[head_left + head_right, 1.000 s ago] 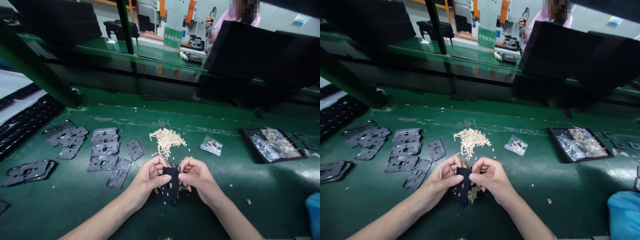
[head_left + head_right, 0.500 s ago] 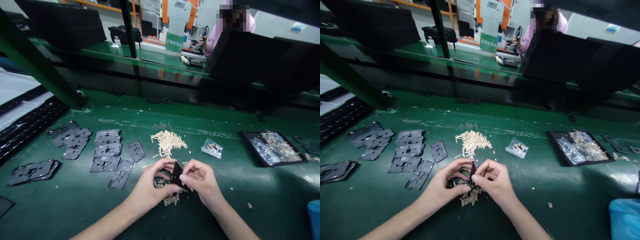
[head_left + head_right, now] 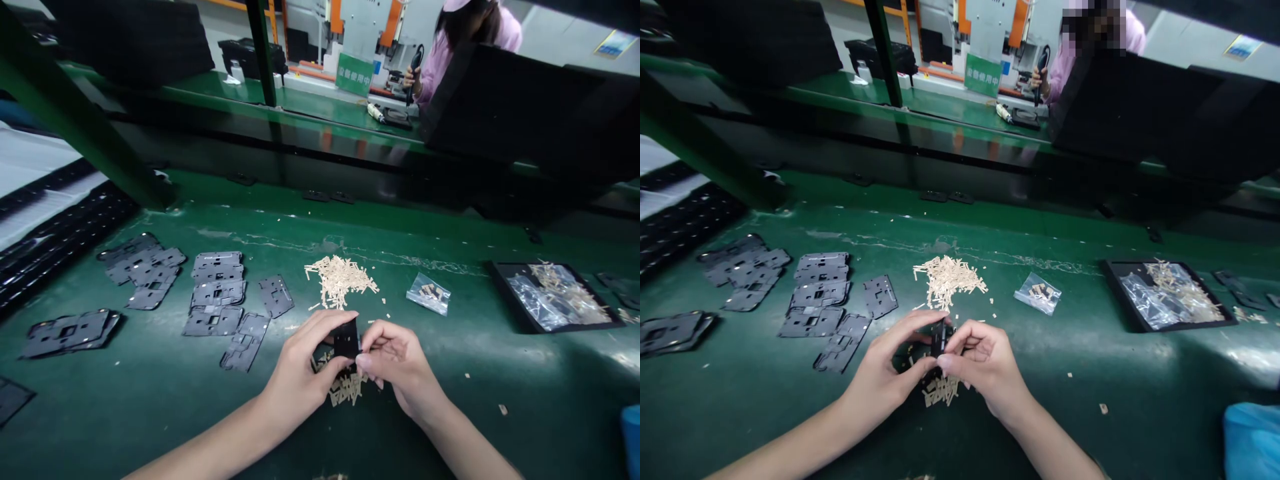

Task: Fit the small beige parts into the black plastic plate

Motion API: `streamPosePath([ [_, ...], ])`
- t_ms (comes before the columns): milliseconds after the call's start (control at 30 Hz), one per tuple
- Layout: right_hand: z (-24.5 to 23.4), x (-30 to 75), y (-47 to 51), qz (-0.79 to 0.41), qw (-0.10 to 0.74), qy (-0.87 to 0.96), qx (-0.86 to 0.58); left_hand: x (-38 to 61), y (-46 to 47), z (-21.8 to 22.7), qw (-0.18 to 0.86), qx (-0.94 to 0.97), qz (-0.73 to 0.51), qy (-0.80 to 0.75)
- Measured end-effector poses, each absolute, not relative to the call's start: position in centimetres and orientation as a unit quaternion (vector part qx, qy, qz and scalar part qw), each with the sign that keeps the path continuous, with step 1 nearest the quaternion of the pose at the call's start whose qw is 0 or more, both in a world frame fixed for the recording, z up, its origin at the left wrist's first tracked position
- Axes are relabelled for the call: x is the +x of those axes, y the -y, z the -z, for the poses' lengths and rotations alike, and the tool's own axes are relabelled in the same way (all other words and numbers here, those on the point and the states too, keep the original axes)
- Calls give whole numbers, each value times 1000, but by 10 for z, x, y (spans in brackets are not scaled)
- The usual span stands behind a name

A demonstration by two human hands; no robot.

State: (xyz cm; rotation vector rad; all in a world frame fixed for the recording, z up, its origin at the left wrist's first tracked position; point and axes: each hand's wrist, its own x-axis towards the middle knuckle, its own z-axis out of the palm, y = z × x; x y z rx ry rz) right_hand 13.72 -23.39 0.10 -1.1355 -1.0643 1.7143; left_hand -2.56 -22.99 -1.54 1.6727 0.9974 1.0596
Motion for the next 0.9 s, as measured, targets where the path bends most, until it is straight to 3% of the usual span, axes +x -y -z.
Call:
streamPosePath([
  [167, -3, 133, 234, -715, 386, 385, -438, -28, 228, 15, 380, 715, -453, -373],
  [667, 2, 134, 232, -724, 373, 396, -424, -29, 227, 13, 318, 757, -460, -339],
  [900, 4, 132, 225, -601, 447, 447, -490, -28, 232, 3, 437, 673, -489, -342],
])
